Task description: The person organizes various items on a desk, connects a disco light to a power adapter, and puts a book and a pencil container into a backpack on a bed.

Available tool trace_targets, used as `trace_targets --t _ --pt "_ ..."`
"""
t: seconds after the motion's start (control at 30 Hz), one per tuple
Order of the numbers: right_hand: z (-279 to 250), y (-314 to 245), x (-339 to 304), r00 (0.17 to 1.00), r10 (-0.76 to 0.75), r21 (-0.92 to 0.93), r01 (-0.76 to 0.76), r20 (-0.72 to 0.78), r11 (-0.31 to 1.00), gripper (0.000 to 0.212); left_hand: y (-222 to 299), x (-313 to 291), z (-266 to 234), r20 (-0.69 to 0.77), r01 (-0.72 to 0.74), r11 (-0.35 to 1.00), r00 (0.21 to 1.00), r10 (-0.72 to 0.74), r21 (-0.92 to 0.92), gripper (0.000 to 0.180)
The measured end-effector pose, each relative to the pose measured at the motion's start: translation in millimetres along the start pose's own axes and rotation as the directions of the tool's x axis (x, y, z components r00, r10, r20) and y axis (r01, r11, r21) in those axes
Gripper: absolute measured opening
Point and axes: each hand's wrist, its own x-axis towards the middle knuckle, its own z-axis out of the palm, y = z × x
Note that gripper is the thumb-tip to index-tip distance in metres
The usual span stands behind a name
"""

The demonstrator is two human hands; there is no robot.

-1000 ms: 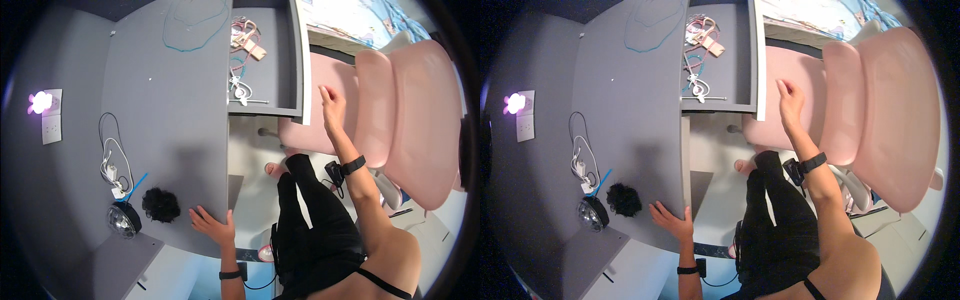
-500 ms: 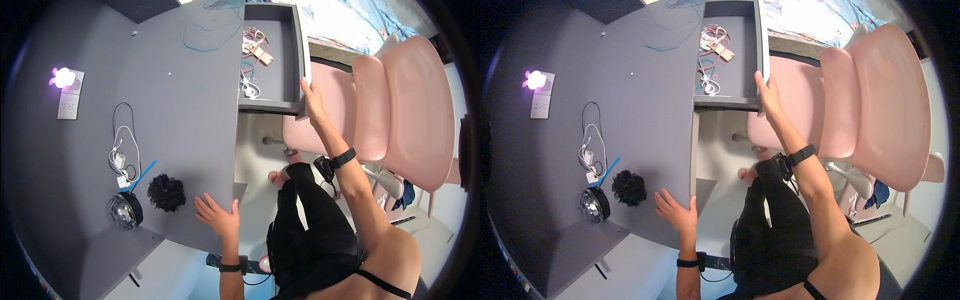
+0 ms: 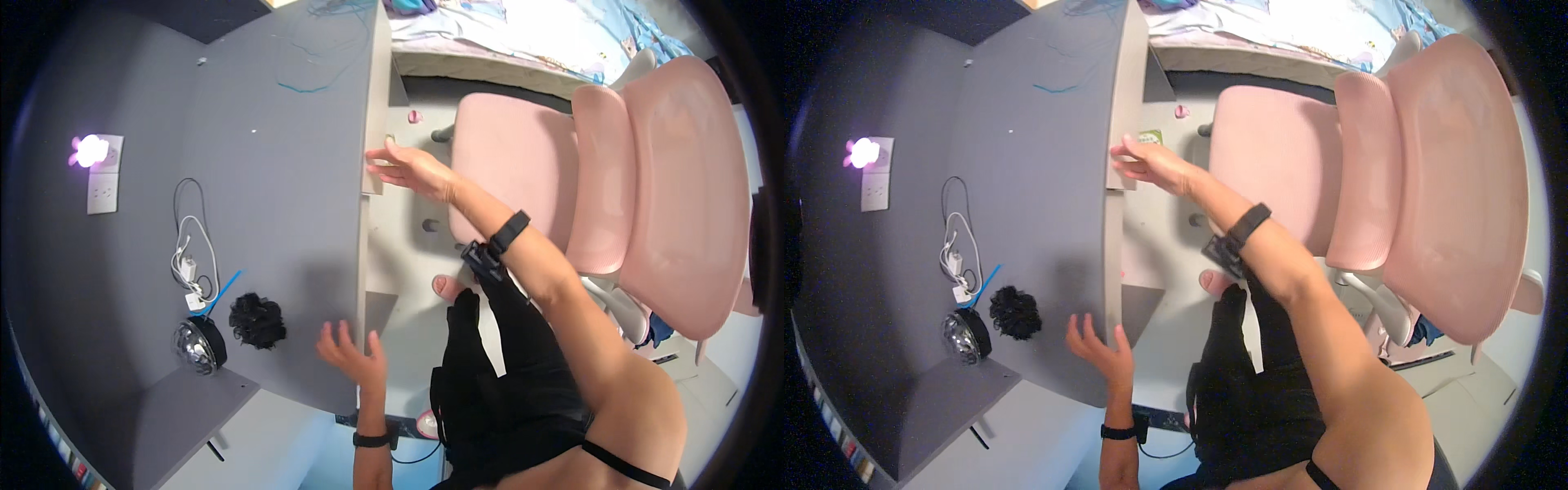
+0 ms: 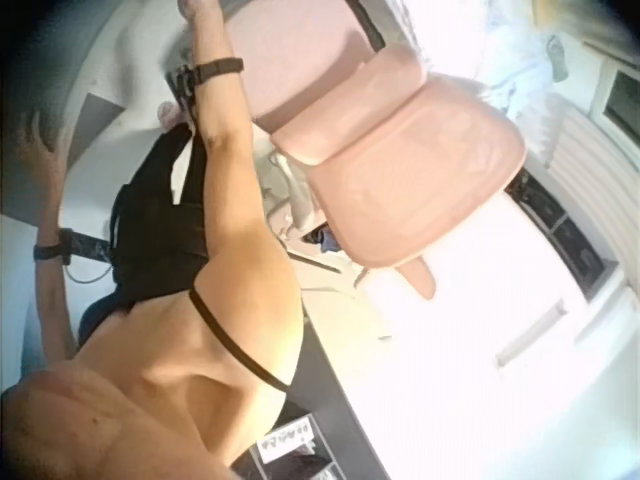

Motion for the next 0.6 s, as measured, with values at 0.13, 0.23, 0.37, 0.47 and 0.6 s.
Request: trace_targets --t 0.13,0.23,0.37,0.47,0.6 --pt "-96.7 -21.5 -8.2 0.951 -0.199 -0.696 -0.024 -0.238 0.718 0.052 78.2 40.9 40.9 0.245 -0.088 0.889 0.945 0.218 -0.45 0.032" --pt "-199.2 -28.4 -28.9 0.773 -0.403 -0.839 -0.293 -0.49 0.458 0.056 114.4 81.3 107.9 0.363 -0.008 0.84 0.9 0.243 -0.542 0.022" --pt "-308.4 -43.1 -60.2 0.609 -0.562 -0.808 -0.551 -0.56 0.208 0.061 93.7 110.7 252.4 0.485 0.289 0.747 0.873 0.052 -0.6 0.02" --pt "-362.5 -47.3 -65.2 0.556 -0.579 -0.743 -0.656 -0.596 0.133 0.066 54.2 135.0 352.1 0.687 0.647 0.689 0.663 -0.297 -0.326 0.025" --pt "-401.8 -38.6 -58.0 0.609 -0.568 -0.768 -0.637 -0.554 0.065 0.07 39.4 187.1 427.9 0.713 0.555 0.825 0.621 -0.325 -0.108 0.027"
